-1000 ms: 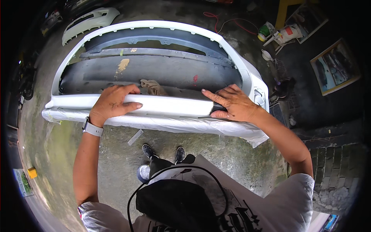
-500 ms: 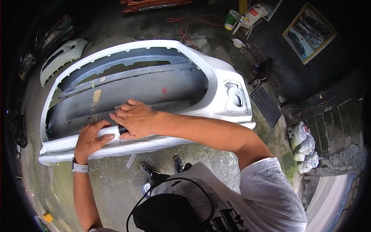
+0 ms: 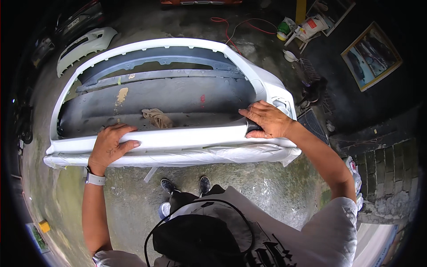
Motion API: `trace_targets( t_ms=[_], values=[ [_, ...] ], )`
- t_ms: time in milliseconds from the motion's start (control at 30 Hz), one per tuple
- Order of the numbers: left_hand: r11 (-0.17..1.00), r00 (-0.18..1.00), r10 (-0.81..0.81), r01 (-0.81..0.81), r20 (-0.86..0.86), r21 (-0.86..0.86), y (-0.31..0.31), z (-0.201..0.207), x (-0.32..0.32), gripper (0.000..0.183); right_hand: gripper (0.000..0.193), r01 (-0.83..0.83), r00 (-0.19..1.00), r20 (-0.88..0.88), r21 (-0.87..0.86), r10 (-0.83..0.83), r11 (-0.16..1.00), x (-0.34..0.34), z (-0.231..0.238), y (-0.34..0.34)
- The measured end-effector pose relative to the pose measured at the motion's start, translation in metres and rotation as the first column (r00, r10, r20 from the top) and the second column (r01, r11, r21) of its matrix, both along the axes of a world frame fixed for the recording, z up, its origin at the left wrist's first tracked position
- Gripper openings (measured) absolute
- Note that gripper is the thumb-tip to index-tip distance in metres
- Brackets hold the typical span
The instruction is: The person dips sandpaper into a bucket of water and sands different sections of a car bumper by hand.
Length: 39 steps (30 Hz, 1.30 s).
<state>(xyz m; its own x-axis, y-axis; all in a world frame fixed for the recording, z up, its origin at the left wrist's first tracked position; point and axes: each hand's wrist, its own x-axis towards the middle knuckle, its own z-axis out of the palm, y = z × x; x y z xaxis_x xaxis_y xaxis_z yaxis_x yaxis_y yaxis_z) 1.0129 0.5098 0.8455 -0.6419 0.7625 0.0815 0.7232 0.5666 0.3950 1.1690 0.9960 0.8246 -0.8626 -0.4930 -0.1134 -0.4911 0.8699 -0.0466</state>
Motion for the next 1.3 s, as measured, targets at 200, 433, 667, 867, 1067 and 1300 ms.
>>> trace_targets(
  t_ms=[200, 433, 667, 867, 1067, 1300],
  values=[
    [0.994, 0.999, -0.021, 0.026, -0.046, 0.108, -0.015, 0.0, 0.001, 0.049, 0.05, 0.194, 0.97, -0.072, -0.341, -0.232, 0.92, 0.012, 0.009, 0.006],
    [0.993, 0.995, 0.099, -0.1, 0.013, 0.057, -0.071, 0.004, -0.027, 0.059, 0.043, 0.295, 0.822, -0.405, -0.296, -0.399, 0.908, 0.006, 0.012, -0.029],
    [0.997, 0.994, 0.065, -0.068, -0.093, -0.027, -0.13, -0.005, -0.06, 0.069, 0.034, 0.514, 0.852, 0.11, -0.367, -0.512, 0.775, 0.018, 0.024, -0.096],
    [0.992, 0.995, -0.078, 0.07, -0.069, -0.106, -0.123, -0.01, -0.08, 0.075, 0.049, 0.487, 0.866, 0.026, -0.267, -0.499, 0.832, 0.011, 0.024, -0.17],
    [0.986, 0.989, -0.102, 0.087, -0.111, -0.14, -0.132, -0.016, -0.081, 0.076, 0.055, 0.286, 0.948, 0.026, -0.509, -0.317, 0.812, -0.071, 0.009, -0.315],
    [0.993, 0.987, -0.085, 0.073, -0.135, -0.088, -0.136, -0.018, -0.081, 0.073, 0.03, 0.556, 0.829, 0.17, -0.358, -0.534, 0.75, -0.021, 0.026, -0.191]
  ],
)
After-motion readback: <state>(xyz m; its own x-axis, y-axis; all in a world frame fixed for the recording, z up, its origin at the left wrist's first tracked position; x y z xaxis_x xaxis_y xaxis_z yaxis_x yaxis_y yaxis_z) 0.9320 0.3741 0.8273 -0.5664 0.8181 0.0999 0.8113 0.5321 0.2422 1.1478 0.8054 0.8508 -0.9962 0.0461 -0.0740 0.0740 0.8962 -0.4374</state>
